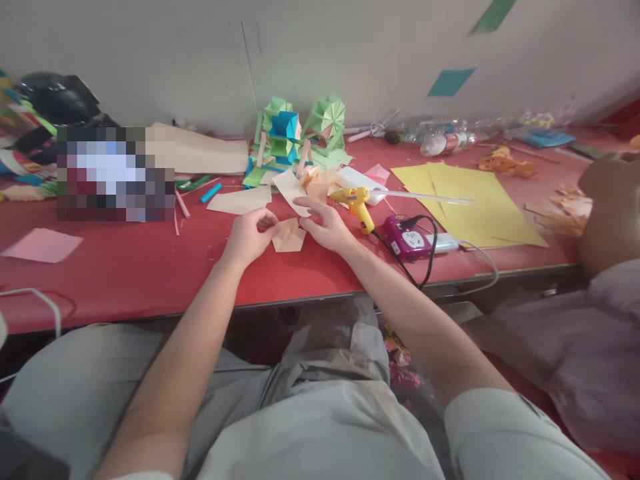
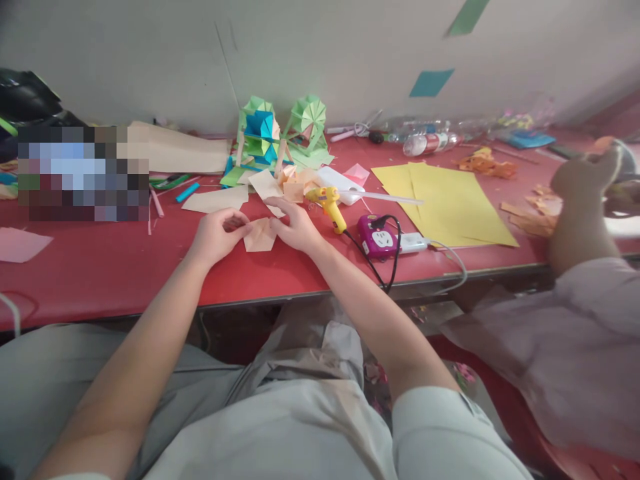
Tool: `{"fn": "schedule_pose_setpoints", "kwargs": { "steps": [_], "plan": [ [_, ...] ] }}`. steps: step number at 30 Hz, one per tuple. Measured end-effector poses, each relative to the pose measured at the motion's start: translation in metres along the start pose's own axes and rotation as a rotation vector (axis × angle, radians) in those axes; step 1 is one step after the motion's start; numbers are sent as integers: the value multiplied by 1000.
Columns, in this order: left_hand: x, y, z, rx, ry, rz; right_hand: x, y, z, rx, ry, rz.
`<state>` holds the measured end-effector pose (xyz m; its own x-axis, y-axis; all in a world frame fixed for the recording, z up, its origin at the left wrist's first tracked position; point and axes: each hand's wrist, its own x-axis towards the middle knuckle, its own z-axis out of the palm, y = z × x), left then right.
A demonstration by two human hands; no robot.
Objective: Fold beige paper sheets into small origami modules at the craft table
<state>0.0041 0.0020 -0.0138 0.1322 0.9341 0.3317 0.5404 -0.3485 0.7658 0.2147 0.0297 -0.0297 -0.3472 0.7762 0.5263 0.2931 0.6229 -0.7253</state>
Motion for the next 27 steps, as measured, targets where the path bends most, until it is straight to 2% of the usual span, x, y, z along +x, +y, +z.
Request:
{"fn": "schedule_pose_setpoints", "kwargs": {
  "steps": [7, 11, 17, 20, 23, 27],
  "plan": [
    [0, -1, 1, -14, -54, 19, 0, -1, 4, -68, -42, -43],
    [0, 3, 0, 48, -104, 76, -1, -4, 3, -58, -41, 6],
    [1, 4, -2, 102, -77, 50, -1, -5, 3, -51, -114, 52],
    [0, 2, -4, 113, -116, 53, -2, -4, 3, -54, -136, 56],
    [0, 1, -6, 106, -157, 54, -2, -5, 2, -90, -162, 2],
    [-1, 3, -8, 146, -155, 112, -3, -8, 1, -216, -205, -125]
  ]
}}
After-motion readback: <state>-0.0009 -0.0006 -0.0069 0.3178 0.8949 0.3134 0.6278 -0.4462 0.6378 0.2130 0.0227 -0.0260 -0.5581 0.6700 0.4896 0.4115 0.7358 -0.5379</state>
